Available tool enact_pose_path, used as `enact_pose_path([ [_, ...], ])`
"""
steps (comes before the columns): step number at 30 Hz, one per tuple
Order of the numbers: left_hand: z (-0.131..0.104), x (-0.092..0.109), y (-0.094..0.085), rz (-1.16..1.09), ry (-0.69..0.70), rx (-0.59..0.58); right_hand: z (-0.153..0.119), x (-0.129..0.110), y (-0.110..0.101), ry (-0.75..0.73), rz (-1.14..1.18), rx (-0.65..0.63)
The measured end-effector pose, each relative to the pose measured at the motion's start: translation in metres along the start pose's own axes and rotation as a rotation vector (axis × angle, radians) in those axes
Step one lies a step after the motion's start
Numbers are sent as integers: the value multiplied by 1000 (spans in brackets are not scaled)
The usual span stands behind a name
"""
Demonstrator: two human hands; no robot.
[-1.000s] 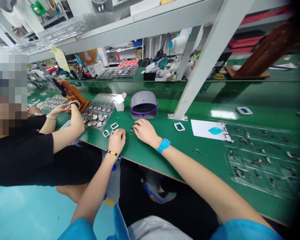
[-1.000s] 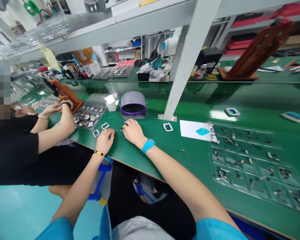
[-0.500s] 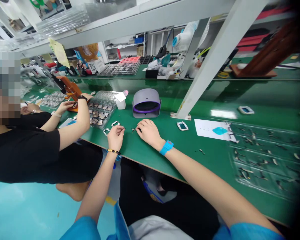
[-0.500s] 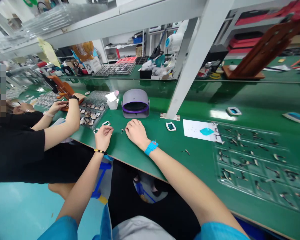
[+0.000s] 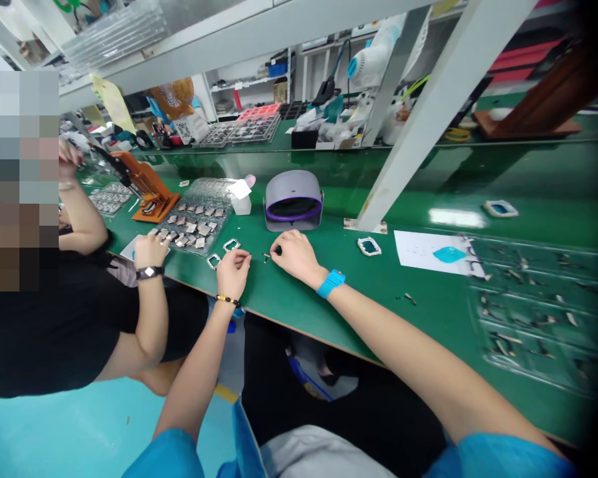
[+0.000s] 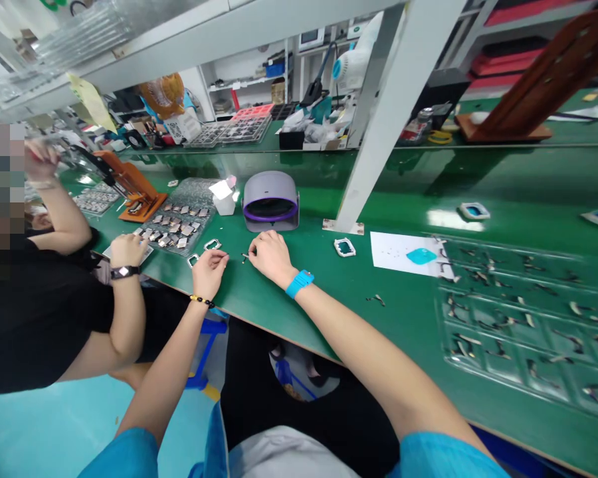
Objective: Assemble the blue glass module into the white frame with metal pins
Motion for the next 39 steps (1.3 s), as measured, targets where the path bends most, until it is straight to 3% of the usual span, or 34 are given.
enact_pose_path([
  [8,-2,26,-4,332,259,-43,5,2,1,73,20,-30],
  [14,-9,27,-1,505,401,-145,5,2,3,79,16,-24],
  [22,-18,34,-7,578,499,-243,7,3,6,29,-4,12],
  [31,-24,41,-15,573,440,-146,10,5,10,25,31,54],
  [39,-32,46,-21,504,425,-12,-4,-2,-10,-36,261,25],
])
Point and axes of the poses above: each hand's wrist, its own z-axis towards the middle knuckle, its own y-axis out of the palm, x = y × z, the point moved 4 cm from there along z, towards the middle knuckle, and after that the axes turned 11 degrees about x, right-handed, at the moved point
